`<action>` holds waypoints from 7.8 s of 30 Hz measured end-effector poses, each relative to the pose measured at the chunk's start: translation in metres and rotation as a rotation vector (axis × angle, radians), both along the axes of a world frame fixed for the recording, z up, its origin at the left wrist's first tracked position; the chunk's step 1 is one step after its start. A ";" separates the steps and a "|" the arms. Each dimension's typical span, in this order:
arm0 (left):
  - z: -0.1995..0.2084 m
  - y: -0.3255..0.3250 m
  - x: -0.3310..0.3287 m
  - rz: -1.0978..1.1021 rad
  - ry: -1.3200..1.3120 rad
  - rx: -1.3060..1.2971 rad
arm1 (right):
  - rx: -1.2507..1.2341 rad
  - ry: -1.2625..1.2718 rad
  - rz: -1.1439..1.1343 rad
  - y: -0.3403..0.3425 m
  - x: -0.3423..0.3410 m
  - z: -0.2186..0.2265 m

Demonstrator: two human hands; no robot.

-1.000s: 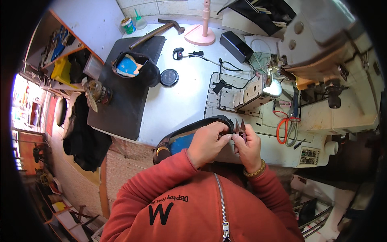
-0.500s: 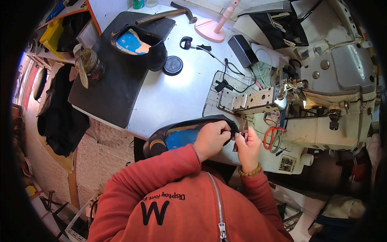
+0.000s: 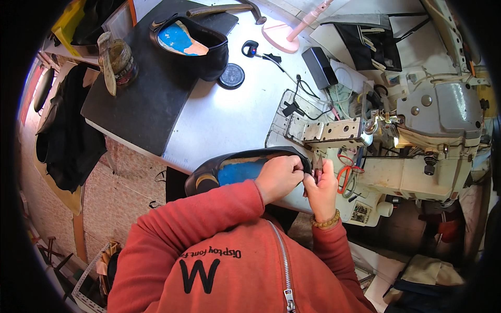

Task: The person uses pliers to pull and adjust the upper material of a black shoe held in a shoe last. They repeatedly reposition the shoe and work along the edge of the opening, pulling the material into place.

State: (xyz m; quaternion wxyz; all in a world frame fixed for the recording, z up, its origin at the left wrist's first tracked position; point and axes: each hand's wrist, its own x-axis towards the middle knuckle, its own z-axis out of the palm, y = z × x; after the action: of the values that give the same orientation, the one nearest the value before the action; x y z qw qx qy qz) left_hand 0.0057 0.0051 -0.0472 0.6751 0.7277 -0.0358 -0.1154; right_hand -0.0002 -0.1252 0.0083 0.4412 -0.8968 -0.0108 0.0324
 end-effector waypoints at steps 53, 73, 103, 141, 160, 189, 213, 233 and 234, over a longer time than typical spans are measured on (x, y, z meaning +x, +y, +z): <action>-0.006 0.004 -0.002 -0.040 -0.022 -0.028 | 0.959 0.791 -0.349 0.007 -0.050 0.012; -0.002 0.004 -0.003 -0.059 0.065 -0.056 | 0.795 0.693 -0.356 0.012 -0.051 0.012; -0.001 0.007 -0.003 -0.074 0.066 -0.061 | 0.690 0.742 -0.370 0.006 -0.042 0.014; -0.024 -0.005 -0.003 -0.044 0.207 -0.342 | 0.405 0.704 -0.109 -0.014 -0.029 0.018; -0.013 0.000 -0.007 -0.054 0.084 -0.156 | 0.028 -0.074 0.007 -0.004 -0.021 -0.013; -0.007 -0.001 0.001 -0.008 -0.165 0.061 | 0.324 0.005 -0.115 0.002 -0.015 -0.024; -0.013 -0.002 -0.009 -0.056 0.259 -0.351 | 0.942 0.807 -0.294 0.001 -0.055 0.022; -0.013 -0.003 -0.007 -0.045 0.149 -0.192 | 1.001 0.850 -0.423 0.000 -0.054 0.022; -0.014 -0.003 -0.007 -0.045 0.141 -0.188 | 0.986 0.841 -0.426 0.000 -0.054 0.021</action>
State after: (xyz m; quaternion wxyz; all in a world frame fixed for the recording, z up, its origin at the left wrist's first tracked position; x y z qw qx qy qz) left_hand -0.0013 0.0022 -0.0610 0.7386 0.6502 -0.0152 -0.1776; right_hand -0.0547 -0.1254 0.0297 0.7616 -0.4848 0.3249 0.2818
